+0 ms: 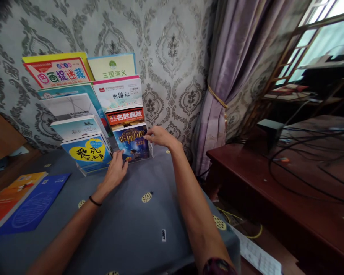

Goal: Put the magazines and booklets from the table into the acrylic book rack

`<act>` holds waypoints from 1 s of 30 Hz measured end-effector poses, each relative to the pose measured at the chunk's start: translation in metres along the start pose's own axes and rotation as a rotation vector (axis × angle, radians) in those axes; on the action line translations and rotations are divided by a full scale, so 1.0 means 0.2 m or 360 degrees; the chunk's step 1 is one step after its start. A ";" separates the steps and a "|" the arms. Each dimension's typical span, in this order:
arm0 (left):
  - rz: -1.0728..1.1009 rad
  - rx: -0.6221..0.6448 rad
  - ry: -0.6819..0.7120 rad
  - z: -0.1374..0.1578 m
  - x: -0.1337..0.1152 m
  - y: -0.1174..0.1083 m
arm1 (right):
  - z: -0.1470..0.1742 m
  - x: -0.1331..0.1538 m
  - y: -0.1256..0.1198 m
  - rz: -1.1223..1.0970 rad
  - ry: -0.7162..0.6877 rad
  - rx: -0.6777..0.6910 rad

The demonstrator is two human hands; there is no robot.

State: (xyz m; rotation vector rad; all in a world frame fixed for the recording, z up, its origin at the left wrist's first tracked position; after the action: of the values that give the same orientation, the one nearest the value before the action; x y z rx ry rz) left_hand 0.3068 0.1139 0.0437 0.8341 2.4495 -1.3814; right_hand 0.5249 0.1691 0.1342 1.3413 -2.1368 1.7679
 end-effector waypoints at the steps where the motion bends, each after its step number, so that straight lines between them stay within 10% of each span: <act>1: 0.0002 -0.0002 0.0004 0.00 0.00 0.00 | 0.00 0.00 0.00 0.0007 -0.0006 0.0005; 30: 0.0121 0.0087 0.0039 0.02 0.01 0.01 | 0.05 0.06 -0.02 0.0065 0.0091 0.0175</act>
State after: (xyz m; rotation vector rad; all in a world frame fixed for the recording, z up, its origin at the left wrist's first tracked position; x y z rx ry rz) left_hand 0.3064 0.1122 0.0393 0.9518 2.3812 -1.4249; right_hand 0.5247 0.1547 0.1405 1.2619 -2.0805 1.9405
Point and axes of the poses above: each hand's wrist, its own z-axis away from the middle knuckle, its own y-axis out of the palm, x = y × z, the point moved 5 cm from there along -z, towards the middle knuckle, and after that the axes turned 10 degrees about -y, right-handed, at the moved point
